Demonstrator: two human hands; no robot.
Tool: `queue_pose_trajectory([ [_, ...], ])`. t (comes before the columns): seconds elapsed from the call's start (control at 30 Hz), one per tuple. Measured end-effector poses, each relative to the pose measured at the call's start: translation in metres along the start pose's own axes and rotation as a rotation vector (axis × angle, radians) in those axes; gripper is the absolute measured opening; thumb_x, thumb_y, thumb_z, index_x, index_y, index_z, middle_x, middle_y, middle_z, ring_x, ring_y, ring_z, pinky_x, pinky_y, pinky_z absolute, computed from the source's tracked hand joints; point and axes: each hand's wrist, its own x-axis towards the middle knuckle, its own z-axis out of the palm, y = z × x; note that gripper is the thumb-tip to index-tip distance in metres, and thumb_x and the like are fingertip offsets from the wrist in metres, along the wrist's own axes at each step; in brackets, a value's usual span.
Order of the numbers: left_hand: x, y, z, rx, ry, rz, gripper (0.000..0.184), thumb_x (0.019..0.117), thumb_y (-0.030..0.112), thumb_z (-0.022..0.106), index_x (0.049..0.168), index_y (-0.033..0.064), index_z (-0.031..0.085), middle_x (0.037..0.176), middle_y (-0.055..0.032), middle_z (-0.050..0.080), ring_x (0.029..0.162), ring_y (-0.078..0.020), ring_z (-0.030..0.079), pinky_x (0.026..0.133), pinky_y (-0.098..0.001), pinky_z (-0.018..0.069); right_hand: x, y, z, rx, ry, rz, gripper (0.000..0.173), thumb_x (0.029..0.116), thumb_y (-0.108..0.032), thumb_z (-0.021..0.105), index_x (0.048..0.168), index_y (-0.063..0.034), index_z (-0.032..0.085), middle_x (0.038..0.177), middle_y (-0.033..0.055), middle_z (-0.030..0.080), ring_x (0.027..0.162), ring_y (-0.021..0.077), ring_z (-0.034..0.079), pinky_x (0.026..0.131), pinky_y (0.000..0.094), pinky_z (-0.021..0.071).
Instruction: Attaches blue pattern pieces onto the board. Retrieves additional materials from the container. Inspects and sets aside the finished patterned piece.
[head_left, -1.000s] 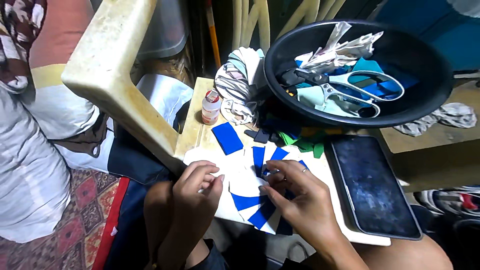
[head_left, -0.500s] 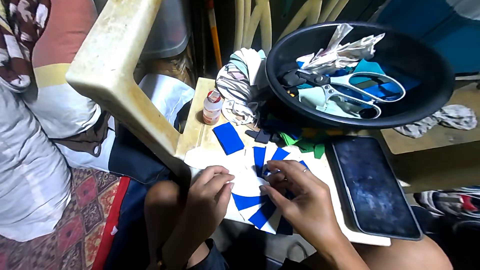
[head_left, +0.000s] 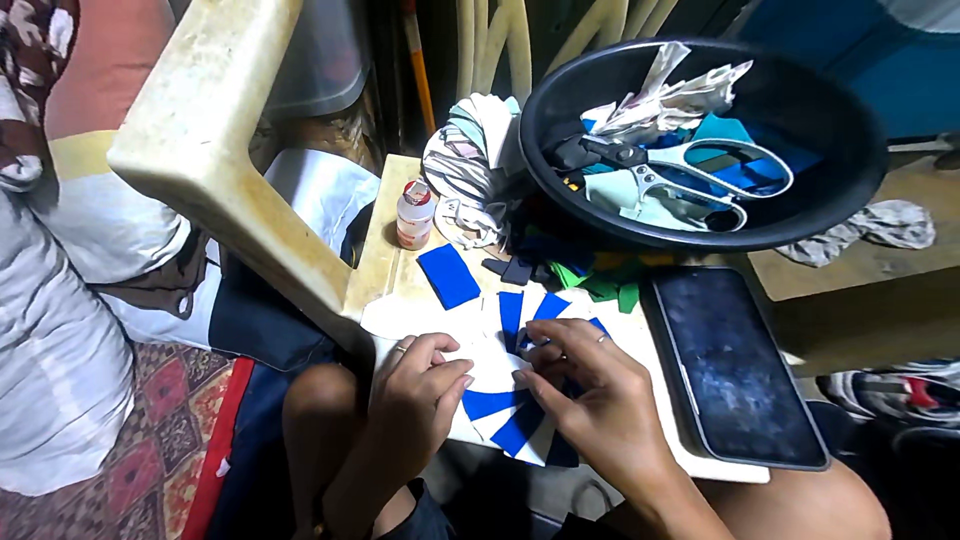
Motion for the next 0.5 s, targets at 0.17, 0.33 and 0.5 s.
queue_pose_trajectory([
  [0.17,0.001,-0.001,0.000,-0.005,-0.007,-0.002,0.018,0.0931,0.021,0.066,0.097,0.0125,0.082,0.106,-0.0090,0.071,0.089,-0.0143,0.063,0.080,-0.0244,0.0512,0.001,-0.001,0.000,-0.145,0.025,-0.103,0.032,0.0818,-0.004,0.067,0.113,0.0032,0.072,0.104,0.0153,0.065,0.077,0.0050,0.060,0.069,0.0131,0.0513],
  [0.33,0.001,0.000,0.001,-0.008,0.002,-0.003,0.020,0.0934,0.022,0.066,0.097,0.0116,0.082,0.104,-0.0092,0.072,0.089,-0.0167,0.065,0.080,-0.0277,0.0534,0.000,-0.004,0.012,-0.189,-0.006,-0.284,0.019,0.0901,-0.004,0.059,0.102,-0.0013,0.074,0.104,0.0156,0.068,0.100,0.0157,0.065,0.091,0.0178,0.0509],
  [0.5,0.009,-0.002,-0.006,-0.065,-0.003,0.023,0.014,0.0863,0.012,0.071,0.093,0.0038,0.080,0.101,-0.0139,0.072,0.083,-0.0173,0.068,0.076,-0.0252,0.0565,0.001,0.001,0.023,-0.198,-0.093,-0.247,0.017,0.0862,-0.004,0.061,0.090,-0.0024,0.077,0.095,0.0120,0.068,0.093,0.0149,0.065,0.087,0.0170,0.0519],
])
